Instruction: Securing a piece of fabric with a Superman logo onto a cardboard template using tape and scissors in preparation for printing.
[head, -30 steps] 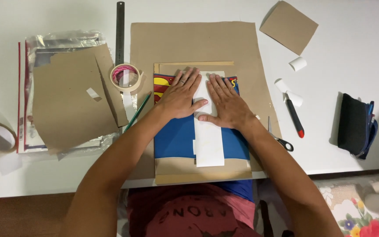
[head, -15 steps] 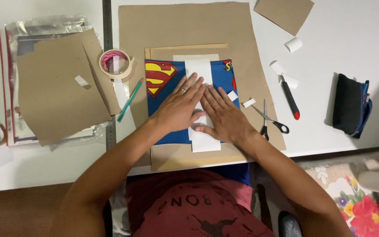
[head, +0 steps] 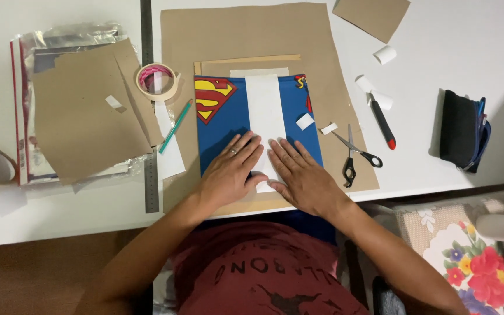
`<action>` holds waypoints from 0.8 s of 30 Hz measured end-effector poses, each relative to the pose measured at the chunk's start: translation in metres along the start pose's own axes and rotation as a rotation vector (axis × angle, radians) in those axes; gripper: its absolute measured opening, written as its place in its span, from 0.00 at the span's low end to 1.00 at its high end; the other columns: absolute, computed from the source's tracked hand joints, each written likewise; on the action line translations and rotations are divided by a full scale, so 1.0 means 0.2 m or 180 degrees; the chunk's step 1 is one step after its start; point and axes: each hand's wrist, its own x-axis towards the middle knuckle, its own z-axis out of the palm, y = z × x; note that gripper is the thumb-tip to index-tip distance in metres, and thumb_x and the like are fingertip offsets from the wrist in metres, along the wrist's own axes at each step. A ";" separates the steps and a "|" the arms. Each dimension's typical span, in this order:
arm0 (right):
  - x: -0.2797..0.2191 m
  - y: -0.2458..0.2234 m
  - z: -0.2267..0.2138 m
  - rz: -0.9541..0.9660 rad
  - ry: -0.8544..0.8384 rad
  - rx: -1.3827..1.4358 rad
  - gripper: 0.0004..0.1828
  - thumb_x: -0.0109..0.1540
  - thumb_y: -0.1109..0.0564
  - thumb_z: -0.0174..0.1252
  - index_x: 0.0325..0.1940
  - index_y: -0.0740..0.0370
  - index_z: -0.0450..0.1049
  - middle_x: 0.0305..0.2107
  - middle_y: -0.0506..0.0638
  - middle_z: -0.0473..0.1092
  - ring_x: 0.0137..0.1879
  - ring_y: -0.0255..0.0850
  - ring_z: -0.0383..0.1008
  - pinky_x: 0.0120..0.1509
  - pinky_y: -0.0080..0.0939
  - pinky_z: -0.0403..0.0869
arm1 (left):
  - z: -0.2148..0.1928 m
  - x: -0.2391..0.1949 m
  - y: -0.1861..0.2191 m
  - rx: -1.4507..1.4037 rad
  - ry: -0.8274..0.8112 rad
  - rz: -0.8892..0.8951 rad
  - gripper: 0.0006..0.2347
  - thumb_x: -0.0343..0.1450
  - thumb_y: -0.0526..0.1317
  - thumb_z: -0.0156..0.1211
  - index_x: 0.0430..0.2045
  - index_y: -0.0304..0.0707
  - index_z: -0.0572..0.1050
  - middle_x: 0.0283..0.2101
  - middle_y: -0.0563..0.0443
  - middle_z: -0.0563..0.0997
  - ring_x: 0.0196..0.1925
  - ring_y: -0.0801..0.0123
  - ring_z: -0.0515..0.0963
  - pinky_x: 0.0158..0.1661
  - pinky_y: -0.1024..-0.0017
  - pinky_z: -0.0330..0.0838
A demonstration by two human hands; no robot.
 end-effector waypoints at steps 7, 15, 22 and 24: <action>-0.14 -0.11 0.08 -0.0175 0.0805 0.0190 0.44 0.79 0.33 0.44 0.90 0.66 0.55 0.84 0.64 0.56 0.90 0.58 0.52 0.94 0.60 0.49 | 0.06 -0.13 0.21 0.0318 0.0843 -0.0103 0.21 0.83 0.51 0.64 0.56 0.27 0.85 0.65 0.31 0.84 0.78 0.43 0.74 0.78 0.46 0.66; -0.25 -0.21 0.05 -0.0138 0.0674 0.0181 0.53 0.75 0.24 0.46 0.89 0.67 0.53 0.85 0.66 0.54 0.91 0.59 0.50 0.95 0.59 0.45 | 0.03 -0.20 0.33 0.0506 0.0666 -0.0172 0.25 0.83 0.54 0.61 0.59 0.23 0.83 0.66 0.26 0.83 0.79 0.39 0.73 0.79 0.44 0.61; -0.32 -0.26 -0.01 -0.0273 0.0803 0.0227 0.48 0.76 0.25 0.48 0.84 0.66 0.64 0.79 0.66 0.64 0.87 0.57 0.59 0.93 0.59 0.51 | -0.04 -0.23 0.32 0.0071 0.0233 0.0110 0.24 0.82 0.54 0.60 0.54 0.24 0.84 0.60 0.26 0.86 0.76 0.40 0.76 0.80 0.44 0.60; -0.28 -0.23 -0.10 -0.0327 0.0878 0.0398 0.41 0.76 0.28 0.51 0.76 0.65 0.72 0.71 0.64 0.71 0.82 0.58 0.67 0.89 0.61 0.57 | -0.20 -0.16 0.18 -0.0267 0.0179 0.0164 0.18 0.80 0.50 0.63 0.51 0.31 0.87 0.55 0.31 0.89 0.71 0.38 0.81 0.74 0.40 0.67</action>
